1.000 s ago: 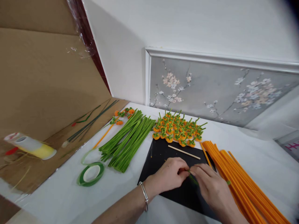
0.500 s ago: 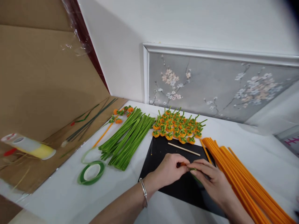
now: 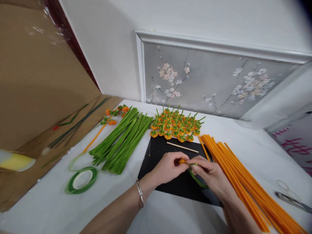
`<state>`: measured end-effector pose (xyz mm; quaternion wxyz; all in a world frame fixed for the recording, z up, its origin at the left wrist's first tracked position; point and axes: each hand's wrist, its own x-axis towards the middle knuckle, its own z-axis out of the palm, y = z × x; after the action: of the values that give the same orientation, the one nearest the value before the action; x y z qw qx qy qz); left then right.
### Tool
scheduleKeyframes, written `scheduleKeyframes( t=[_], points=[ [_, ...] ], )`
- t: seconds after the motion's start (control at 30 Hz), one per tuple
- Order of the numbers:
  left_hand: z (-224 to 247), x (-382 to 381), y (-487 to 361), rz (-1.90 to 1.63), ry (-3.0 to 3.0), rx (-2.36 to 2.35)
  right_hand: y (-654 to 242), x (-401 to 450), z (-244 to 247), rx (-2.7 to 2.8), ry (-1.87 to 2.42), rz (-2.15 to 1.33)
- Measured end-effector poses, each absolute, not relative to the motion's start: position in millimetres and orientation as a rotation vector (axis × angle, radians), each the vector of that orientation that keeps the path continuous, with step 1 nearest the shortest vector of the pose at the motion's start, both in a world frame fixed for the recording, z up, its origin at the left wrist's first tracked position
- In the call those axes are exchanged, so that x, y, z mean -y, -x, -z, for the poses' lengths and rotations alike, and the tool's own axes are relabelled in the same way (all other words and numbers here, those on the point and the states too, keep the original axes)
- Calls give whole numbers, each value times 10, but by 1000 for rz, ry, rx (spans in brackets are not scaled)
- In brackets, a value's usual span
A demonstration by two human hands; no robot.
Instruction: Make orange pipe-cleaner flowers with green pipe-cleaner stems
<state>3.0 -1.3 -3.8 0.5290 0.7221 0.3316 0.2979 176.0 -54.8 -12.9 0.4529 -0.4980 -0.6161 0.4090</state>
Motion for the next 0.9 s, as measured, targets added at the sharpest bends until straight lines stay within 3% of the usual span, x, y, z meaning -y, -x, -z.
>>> scheduleKeyframes(
  t=[0.3,0.9],
  points=[
    [-34,-24,-34,-751,-1930,-795,-1722,510,129,1271,1246,-1104],
    [3,-14,-59,-827,-1941,-870,-1724,555,82,2101,1403,198]
  ],
)
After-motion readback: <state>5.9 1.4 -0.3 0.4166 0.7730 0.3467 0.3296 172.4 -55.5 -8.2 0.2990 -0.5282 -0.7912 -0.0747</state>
